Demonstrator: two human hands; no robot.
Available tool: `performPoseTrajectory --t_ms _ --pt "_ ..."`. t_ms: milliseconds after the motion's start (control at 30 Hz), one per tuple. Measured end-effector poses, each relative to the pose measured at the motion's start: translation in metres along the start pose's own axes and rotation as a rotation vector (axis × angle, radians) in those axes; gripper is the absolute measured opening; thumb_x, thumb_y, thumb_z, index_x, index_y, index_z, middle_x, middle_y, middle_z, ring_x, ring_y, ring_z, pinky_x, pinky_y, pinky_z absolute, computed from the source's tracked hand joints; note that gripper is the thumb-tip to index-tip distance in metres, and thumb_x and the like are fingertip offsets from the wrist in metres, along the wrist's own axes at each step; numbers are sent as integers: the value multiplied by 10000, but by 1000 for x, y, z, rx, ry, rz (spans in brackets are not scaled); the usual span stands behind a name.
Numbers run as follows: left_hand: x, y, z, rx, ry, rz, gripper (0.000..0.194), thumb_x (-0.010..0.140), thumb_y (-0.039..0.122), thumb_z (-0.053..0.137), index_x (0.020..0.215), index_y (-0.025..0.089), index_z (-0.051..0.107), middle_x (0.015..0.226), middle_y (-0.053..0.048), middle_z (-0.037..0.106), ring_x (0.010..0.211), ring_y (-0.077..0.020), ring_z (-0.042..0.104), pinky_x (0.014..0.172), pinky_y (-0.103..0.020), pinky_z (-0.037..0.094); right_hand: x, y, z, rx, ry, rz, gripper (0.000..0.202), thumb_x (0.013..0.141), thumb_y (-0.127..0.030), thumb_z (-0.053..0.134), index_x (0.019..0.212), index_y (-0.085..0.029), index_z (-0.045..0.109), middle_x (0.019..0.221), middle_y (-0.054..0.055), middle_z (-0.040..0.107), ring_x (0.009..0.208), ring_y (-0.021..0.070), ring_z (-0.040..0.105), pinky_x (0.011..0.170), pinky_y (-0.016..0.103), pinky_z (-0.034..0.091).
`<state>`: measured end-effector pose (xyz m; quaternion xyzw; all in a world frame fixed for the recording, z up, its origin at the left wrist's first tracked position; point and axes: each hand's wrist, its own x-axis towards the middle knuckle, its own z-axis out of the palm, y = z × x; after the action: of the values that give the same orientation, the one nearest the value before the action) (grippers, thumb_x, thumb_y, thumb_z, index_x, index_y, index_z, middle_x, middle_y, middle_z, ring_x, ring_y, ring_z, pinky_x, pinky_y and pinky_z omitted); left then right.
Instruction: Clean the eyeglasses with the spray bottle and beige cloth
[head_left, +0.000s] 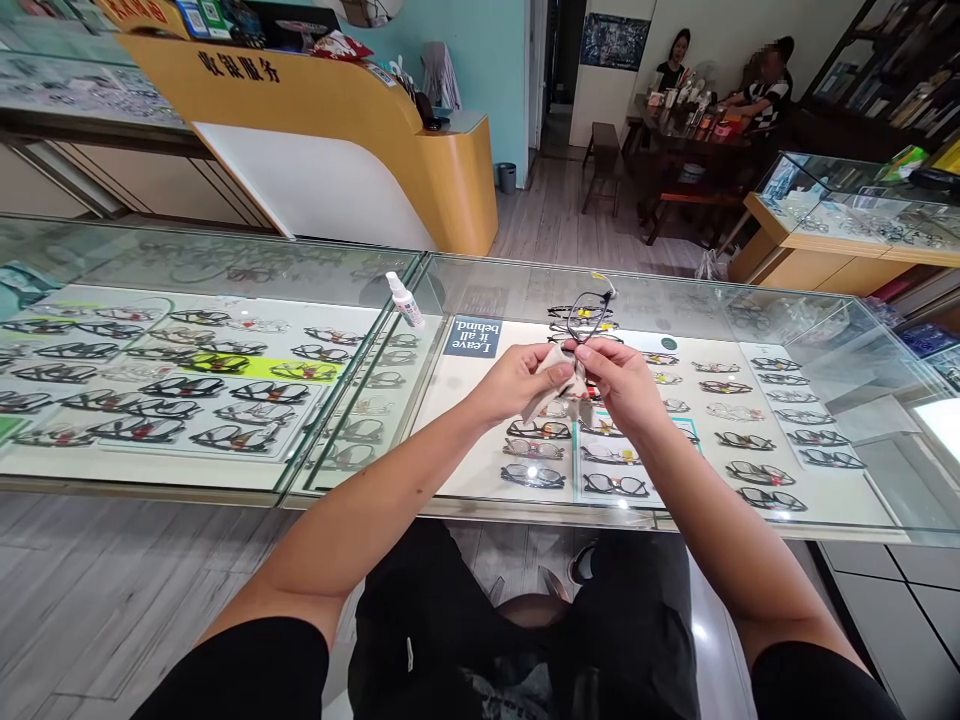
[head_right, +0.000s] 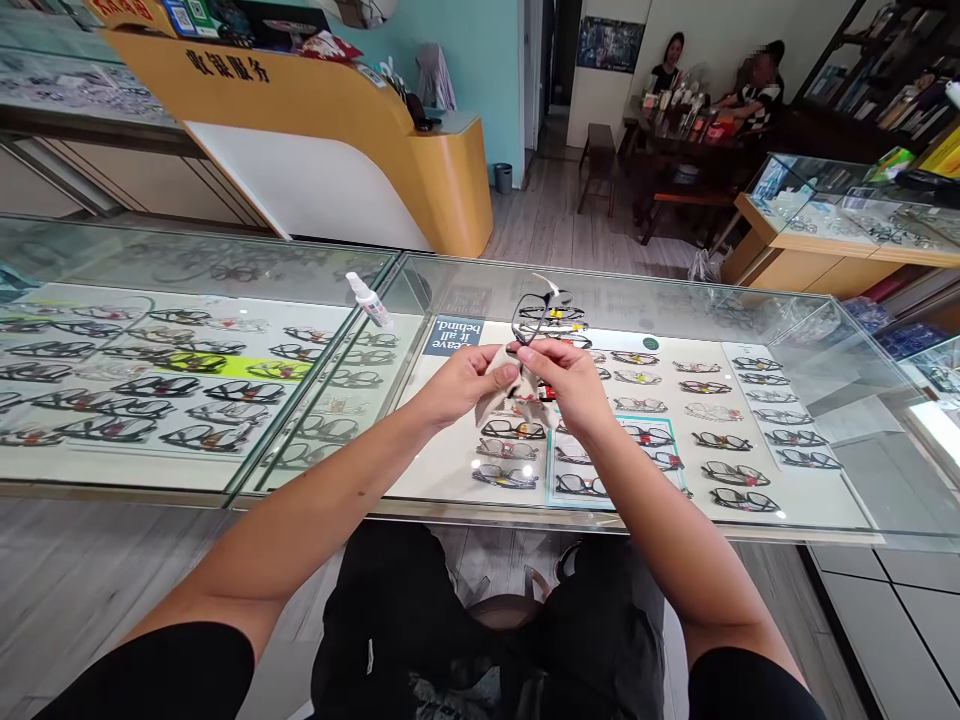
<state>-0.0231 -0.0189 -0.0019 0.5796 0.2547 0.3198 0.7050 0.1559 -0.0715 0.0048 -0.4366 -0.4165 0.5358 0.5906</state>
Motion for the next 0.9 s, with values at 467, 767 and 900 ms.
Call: performPoseTrajectory --t_ms 467,767,900 --pt "-7 9 4 -15 45 41 683 795 817 845 834 173 621 615 36 614 465 -78 527 409 -196 379 -16 -13 -9 -1319 141 -1181 302 1078 -200 658 1277 -308 857 668 -4 563 677 186 451 706 384 276" --pt "-7 15 -3 2 -70 -39 706 819 851 797 813 157 663 632 -13 678 485 -104 590 427 -211 405 -18 -22 -15 -1542 218 -1305 290 1092 -185 670 1226 -334 879 619 -22 493 680 177 369 727 392 227" --pt "-7 18 -11 -33 -16 -70 730 788 864 814 828 145 701 698 -41 728 556 -132 657 481 -229 485 -16 -22 -21 -1529 294 -1267 321 1094 -187 657 1218 -383 879 611 -29 464 673 170 344 742 395 218"
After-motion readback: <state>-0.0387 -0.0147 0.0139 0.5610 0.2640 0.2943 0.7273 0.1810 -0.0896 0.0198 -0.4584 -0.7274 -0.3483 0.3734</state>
